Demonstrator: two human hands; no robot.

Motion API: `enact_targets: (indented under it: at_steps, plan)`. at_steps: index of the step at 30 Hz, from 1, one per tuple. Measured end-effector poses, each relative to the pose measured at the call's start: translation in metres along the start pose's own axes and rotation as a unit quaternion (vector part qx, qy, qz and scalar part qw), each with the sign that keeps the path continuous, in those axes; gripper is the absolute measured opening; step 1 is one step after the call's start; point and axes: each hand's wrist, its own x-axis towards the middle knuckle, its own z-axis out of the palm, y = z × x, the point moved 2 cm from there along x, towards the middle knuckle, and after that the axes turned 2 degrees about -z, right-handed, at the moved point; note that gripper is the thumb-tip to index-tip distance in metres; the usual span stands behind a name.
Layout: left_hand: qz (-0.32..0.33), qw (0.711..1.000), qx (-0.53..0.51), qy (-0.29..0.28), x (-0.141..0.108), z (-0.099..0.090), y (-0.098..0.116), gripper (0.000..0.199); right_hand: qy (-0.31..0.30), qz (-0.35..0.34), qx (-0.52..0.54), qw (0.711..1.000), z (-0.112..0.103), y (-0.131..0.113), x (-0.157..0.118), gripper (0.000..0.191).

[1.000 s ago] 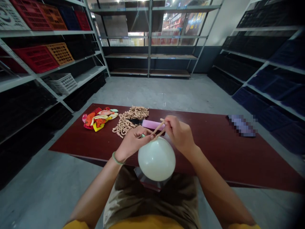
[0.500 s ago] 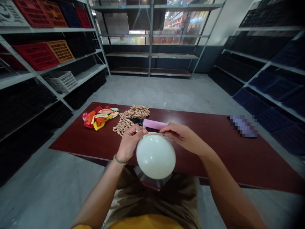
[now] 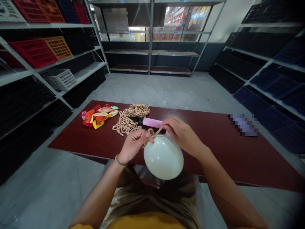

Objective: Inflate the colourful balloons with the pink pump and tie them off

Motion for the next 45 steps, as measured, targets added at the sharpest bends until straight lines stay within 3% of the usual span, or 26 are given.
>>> enact_targets:
  at_steps: [5, 9, 15, 19, 24, 29, 37, 41, 45]
  plan:
    - [0.033, 0.999, 0.024, -0.027, 0.005, 0.006, 0.009, 0.033, -0.049, 0.060, 0.123, 0.989, -0.001, -0.015, 0.016, 0.016]
    - [0.032, 0.998, 0.029, -0.034, 0.005, 0.006, 0.007, 0.033, -0.100, 0.078, 0.163, 0.978, 0.010, -0.017, 0.027, 0.015]
    - [-0.012, 1.000, -0.024, -0.014, 0.000, 0.001, -0.002, 0.028, -0.071, 0.086, 0.193, 0.975, 0.024, -0.017, 0.030, 0.019]
    - [-0.038, 0.996, -0.077, 0.014, -0.002, 0.001, -0.005, 0.032, -0.034, 0.096, 0.163, 0.981, 0.025, -0.021, 0.024, 0.016]
    - [-0.057, 0.994, -0.072, 0.066, 0.003, 0.004, -0.007, 0.033, -0.029, 0.089, 0.107, 0.990, 0.022, -0.026, 0.020, 0.018]
    - [-0.046, 0.997, -0.049, 0.035, 0.006, 0.008, -0.007, 0.035, -0.027, 0.093, 0.088, 0.991, 0.020, -0.023, 0.022, 0.018]
    - [0.018, 0.987, 0.138, 0.079, 0.008, 0.009, 0.000, 0.033, -0.023, 0.077, 0.027, 0.996, 0.025, -0.023, 0.019, 0.020]
    - [-0.059, 0.997, 0.031, 0.043, 0.011, 0.009, -0.006, 0.025, -0.027, 0.082, 0.030, 0.996, 0.026, -0.020, 0.018, 0.020]
    - [-0.122, 0.984, -0.126, -0.005, 0.014, 0.009, -0.008, 0.039, -0.018, 0.080, 0.037, 0.996, 0.027, -0.016, 0.019, 0.019]
